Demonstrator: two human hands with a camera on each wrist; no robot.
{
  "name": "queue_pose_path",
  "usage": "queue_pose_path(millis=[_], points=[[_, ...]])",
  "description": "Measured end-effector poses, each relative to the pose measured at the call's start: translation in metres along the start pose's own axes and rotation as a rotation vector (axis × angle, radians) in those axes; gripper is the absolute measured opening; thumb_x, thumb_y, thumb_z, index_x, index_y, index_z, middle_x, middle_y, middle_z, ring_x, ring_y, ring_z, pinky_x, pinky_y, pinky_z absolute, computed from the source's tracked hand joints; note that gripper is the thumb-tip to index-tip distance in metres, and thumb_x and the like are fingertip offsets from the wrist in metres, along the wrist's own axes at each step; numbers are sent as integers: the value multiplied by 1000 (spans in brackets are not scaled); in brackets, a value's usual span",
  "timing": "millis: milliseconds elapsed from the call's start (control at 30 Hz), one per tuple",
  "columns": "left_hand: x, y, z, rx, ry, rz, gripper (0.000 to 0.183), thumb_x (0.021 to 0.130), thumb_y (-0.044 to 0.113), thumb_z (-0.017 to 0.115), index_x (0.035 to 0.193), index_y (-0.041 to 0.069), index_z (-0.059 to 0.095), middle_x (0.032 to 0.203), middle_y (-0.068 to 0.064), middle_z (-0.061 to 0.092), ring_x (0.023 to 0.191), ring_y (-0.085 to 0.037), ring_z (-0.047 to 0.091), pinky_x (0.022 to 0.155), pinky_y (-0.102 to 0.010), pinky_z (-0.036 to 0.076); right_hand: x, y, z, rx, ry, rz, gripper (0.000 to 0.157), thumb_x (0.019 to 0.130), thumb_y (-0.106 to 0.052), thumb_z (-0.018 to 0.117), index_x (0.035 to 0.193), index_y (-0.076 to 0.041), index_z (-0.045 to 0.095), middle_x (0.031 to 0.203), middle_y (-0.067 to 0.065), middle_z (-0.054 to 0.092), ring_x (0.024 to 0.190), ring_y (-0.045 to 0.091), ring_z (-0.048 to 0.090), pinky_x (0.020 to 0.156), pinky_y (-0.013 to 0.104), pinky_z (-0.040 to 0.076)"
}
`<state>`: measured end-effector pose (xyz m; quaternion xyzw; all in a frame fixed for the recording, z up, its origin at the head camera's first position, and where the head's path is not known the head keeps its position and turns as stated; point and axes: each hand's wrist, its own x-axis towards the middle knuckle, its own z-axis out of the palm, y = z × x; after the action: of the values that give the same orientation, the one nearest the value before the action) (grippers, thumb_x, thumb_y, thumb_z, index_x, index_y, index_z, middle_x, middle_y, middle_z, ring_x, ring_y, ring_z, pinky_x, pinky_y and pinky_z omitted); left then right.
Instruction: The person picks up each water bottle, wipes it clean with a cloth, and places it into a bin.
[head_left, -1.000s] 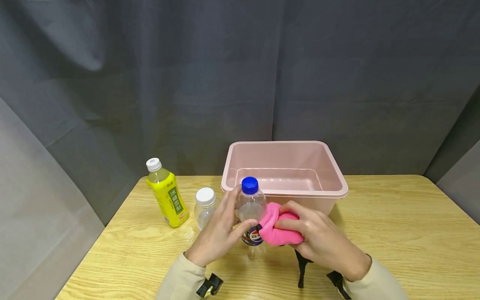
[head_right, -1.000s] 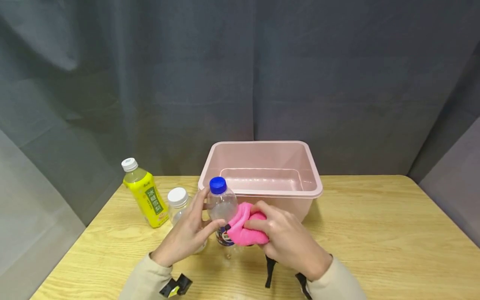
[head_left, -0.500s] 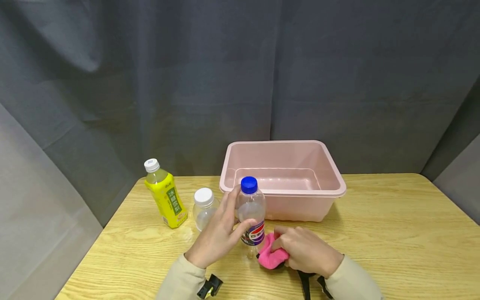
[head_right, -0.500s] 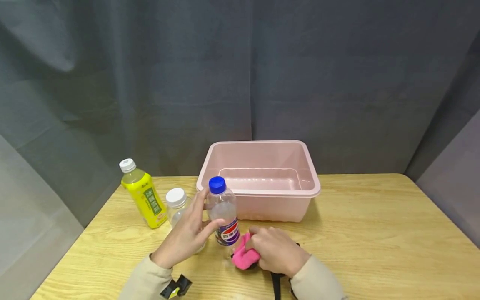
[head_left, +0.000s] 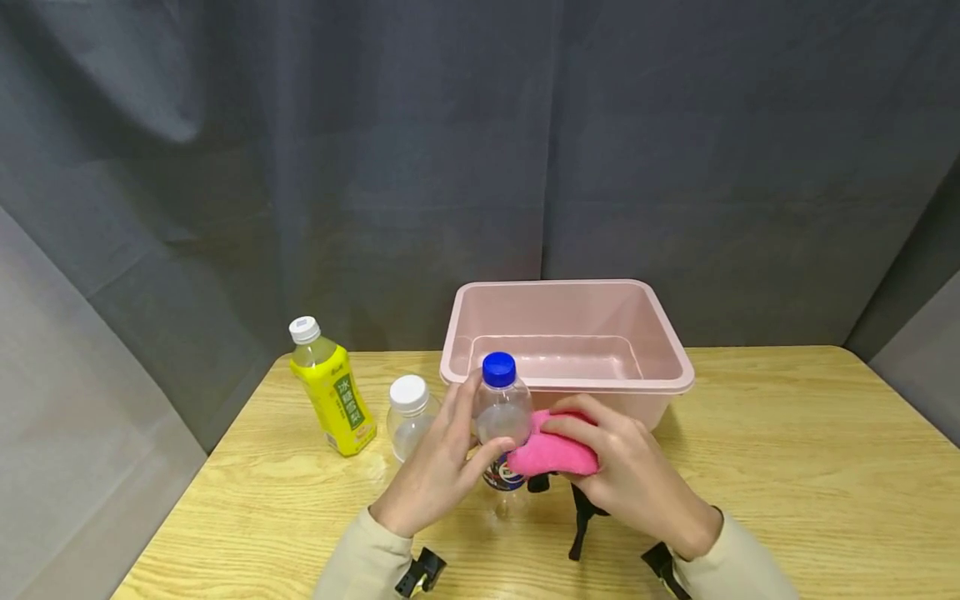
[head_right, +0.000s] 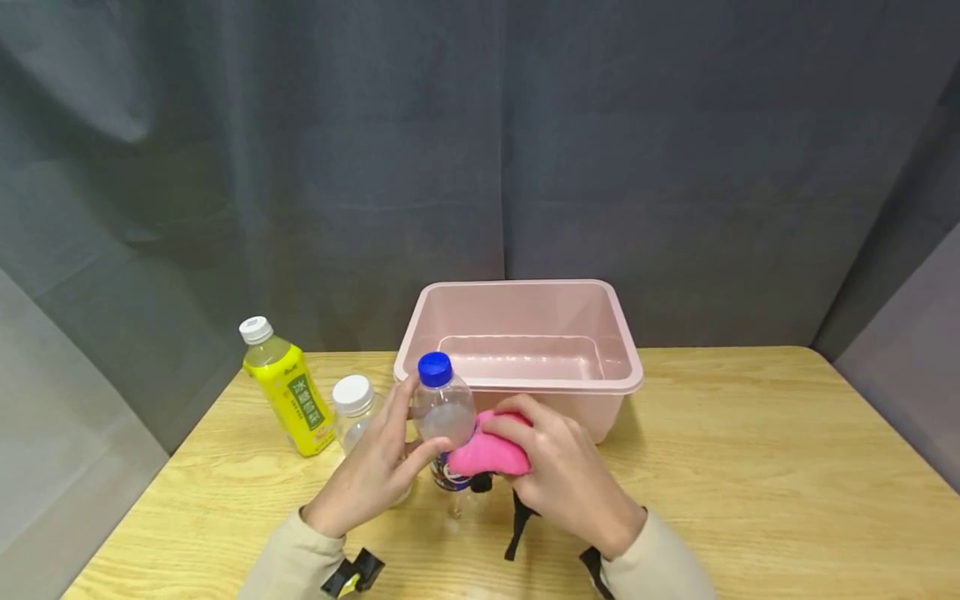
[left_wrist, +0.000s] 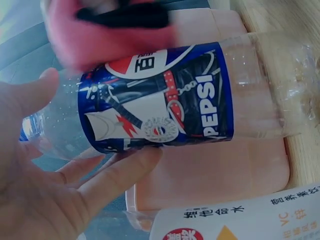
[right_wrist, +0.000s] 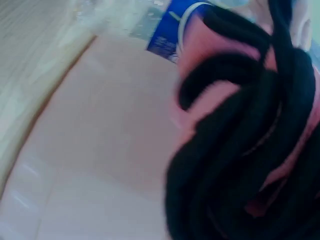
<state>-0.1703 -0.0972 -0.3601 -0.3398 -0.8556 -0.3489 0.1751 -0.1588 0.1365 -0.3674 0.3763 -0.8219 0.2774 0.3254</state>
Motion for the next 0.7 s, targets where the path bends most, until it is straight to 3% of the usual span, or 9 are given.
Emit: queue_pose_path(millis=[200, 300, 400, 433, 533, 700], points=[[0, 0, 0, -2, -1, 4, 83, 96, 21, 72, 157, -3, 21, 141, -26, 45, 114, -33, 61, 97, -47, 54, 6, -6, -8, 110, 218, 12, 52, 62, 17, 77, 110, -3, 74, 115, 14, 66, 102, 28, 64, 97, 15, 44], [0, 0, 0, 5, 3, 9, 82, 96, 21, 73, 156, -3, 23, 139, -25, 47, 113, -33, 62, 96, -47, 54, 7, -8, -10, 195, 315, 50, 30, 85, -5, 81, 113, 0, 73, 118, 19, 64, 109, 25, 61, 98, 17, 45], [0, 0, 0, 10, 5, 14, 80, 95, 21, 73, 154, -3, 26, 134, -23, 49, 110, -31, 63, 95, -46, 55, 9, -11, -11, 275, 392, 60, 41, 95, -32, 74, 115, 3, 71, 121, 21, 62, 115, 22, 58, 96, 19, 46], [0, 0, 0, 12, 4, 11, 79, 95, 21, 73, 154, -2, 26, 133, -23, 49, 109, -31, 63, 94, -46, 56, 9, -12, -11, 292, 406, 55, 47, 95, -39, 71, 115, 4, 71, 122, 22, 61, 116, 22, 58, 95, 20, 47], [0, 1, 0, 0, -4, -4, 81, 95, 21, 73, 156, -1, 24, 134, -22, 49, 111, -31, 63, 94, -46, 56, 11, -13, -10, 294, 405, 40, 46, 95, -39, 71, 114, 3, 72, 122, 22, 61, 116, 21, 58, 95, 20, 47], [0, 1, -1, -22, -14, -19, 83, 96, 20, 72, 159, 1, 21, 138, -23, 47, 115, -32, 62, 91, -45, 57, 10, -14, -8, 227, 335, 25, 40, 100, -40, 63, 117, -5, 74, 123, 23, 60, 117, 24, 56, 102, 21, 44]])
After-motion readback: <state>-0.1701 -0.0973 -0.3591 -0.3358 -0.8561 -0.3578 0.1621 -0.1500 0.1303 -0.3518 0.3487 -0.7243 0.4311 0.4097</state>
